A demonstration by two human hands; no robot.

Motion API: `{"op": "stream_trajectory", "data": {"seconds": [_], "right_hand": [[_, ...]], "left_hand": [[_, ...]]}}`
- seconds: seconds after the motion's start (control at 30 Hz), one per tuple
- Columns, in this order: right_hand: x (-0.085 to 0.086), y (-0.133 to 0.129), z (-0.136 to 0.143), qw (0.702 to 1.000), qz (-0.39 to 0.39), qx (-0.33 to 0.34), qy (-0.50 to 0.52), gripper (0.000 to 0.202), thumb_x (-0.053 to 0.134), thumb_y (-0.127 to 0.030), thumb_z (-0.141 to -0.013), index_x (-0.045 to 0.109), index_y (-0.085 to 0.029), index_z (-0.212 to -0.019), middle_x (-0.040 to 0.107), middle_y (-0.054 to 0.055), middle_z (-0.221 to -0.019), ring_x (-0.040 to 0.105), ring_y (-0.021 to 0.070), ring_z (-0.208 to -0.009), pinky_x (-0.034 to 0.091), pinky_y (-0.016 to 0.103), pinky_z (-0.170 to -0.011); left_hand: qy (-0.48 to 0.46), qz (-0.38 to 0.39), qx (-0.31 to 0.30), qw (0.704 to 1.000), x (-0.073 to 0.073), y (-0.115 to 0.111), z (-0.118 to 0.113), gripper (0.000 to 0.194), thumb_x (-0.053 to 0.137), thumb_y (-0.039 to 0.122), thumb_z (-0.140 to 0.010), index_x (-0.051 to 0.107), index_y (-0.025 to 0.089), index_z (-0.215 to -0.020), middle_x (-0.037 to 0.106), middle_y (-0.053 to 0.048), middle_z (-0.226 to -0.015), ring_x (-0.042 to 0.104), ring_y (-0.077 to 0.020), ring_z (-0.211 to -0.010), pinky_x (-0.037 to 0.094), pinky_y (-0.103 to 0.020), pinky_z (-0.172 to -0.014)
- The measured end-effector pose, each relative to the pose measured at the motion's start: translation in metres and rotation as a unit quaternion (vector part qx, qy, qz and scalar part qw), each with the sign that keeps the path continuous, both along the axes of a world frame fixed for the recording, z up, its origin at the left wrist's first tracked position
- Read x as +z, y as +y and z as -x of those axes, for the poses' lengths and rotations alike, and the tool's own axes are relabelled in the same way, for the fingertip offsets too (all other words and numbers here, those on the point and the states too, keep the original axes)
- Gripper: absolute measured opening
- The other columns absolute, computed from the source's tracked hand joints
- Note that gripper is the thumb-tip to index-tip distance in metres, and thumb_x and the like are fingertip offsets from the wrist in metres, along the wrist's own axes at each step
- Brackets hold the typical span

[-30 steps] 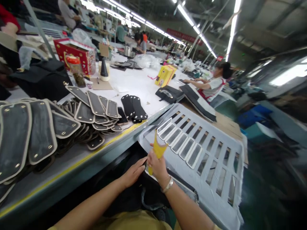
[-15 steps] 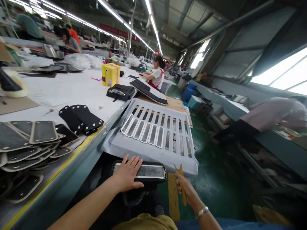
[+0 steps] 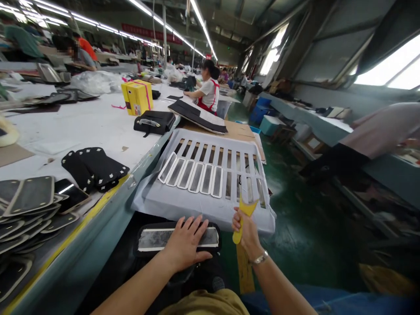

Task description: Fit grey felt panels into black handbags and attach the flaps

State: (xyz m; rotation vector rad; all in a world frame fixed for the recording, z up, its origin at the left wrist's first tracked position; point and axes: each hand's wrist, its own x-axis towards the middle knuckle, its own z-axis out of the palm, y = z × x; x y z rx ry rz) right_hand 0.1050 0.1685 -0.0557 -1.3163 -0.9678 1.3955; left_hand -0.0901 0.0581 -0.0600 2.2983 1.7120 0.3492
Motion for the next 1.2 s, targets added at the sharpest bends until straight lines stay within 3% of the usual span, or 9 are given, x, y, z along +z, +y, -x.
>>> {"op": "stream_trajectory", "data": {"seconds": [0.1,0.2,0.53,0.77,0.9,0.97,1.1,1.2], "right_hand": [[0.018,-0.016,0.015,0.994,-0.025,-0.005,0.103,0.036,0.054,-0.048,-0.076,0.049,-0.022,-0.1,0.027,-0.01,-0.057,0.023,0.0047,-0.04,0.025,0.017,-0.037],[0.023,-0.028,0.025,0.984,-0.035,-0.02,0.175,0.031,0.057,-0.044,-0.079,0.05,-0.022,-0.1,0.028,-0.01,-0.057,0.023,0.0036,-0.039,0.023,0.016,-0.034],[0.016,-0.033,0.041,0.99,-0.048,-0.059,0.119,0.031,0.059,-0.043,-0.079,0.05,-0.022,-0.099,0.034,-0.011,-0.056,0.026,0.003,-0.038,0.021,0.015,-0.033],[0.013,-0.038,0.057,0.994,-0.039,-0.032,0.095,0.032,0.057,-0.044,-0.08,0.049,-0.022,-0.101,0.037,-0.01,-0.056,0.029,0.0035,-0.039,0.024,0.016,-0.034],[0.013,-0.027,0.044,0.985,0.053,0.018,0.161,0.031,0.062,-0.037,-0.073,0.051,-0.02,-0.096,0.032,-0.012,-0.052,0.023,0.0026,-0.037,0.019,0.016,-0.033],[0.012,-0.018,0.036,0.973,0.083,0.008,0.213,0.028,0.063,-0.031,-0.069,0.051,-0.019,-0.091,0.028,-0.012,-0.051,0.021,0.002,-0.037,0.018,0.015,-0.034],[0.008,-0.009,0.032,0.973,0.034,-0.054,0.221,0.024,0.061,-0.025,-0.067,0.05,-0.019,-0.088,0.028,-0.013,-0.051,0.021,0.0023,-0.037,0.019,0.015,-0.034],[0.005,-0.011,0.037,0.981,0.008,-0.05,0.187,0.025,0.061,-0.027,-0.068,0.05,-0.02,-0.09,0.029,-0.013,-0.051,0.023,0.0029,-0.036,0.019,0.015,-0.033]], "left_hand": [[0.012,0.003,-0.009,1.0,0.004,0.003,-0.007,0.081,0.041,0.072,-0.076,0.027,0.029,-0.142,0.032,-0.013,-0.146,0.034,-0.0368,-0.126,0.019,-0.055,-0.102],[0.022,0.006,-0.007,1.0,0.006,0.003,-0.012,0.078,0.042,0.071,-0.076,0.027,0.032,-0.142,0.033,-0.012,-0.145,0.035,-0.038,-0.123,0.021,-0.054,-0.1],[0.076,0.008,-0.006,0.997,0.01,0.007,-0.015,0.077,0.042,0.069,-0.077,0.027,0.03,-0.141,0.039,-0.013,-0.139,0.041,-0.0348,-0.111,0.028,-0.05,-0.092],[0.092,0.003,-0.005,0.996,0.011,0.009,-0.012,0.076,0.038,0.07,-0.078,0.027,0.03,-0.142,0.044,-0.013,-0.132,0.044,-0.0323,-0.104,0.03,-0.047,-0.088],[0.073,-0.008,0.006,0.997,0.01,0.003,-0.015,0.078,0.041,0.071,-0.077,0.027,0.031,-0.142,0.045,-0.012,-0.13,0.044,-0.0318,-0.104,0.029,-0.047,-0.089],[0.067,-0.012,0.009,0.998,0.01,0.001,-0.016,0.077,0.041,0.071,-0.076,0.028,0.032,-0.141,0.045,-0.012,-0.13,0.043,-0.0316,-0.104,0.029,-0.048,-0.09],[0.06,-0.017,0.014,0.998,0.009,0.0,-0.015,0.077,0.041,0.072,-0.076,0.029,0.032,-0.14,0.046,-0.011,-0.13,0.043,-0.0315,-0.105,0.027,-0.048,-0.092],[0.055,-0.015,0.013,0.998,0.009,0.0,-0.014,0.077,0.041,0.072,-0.076,0.029,0.032,-0.14,0.046,-0.011,-0.129,0.044,-0.031,-0.103,0.028,-0.047,-0.091]]}}
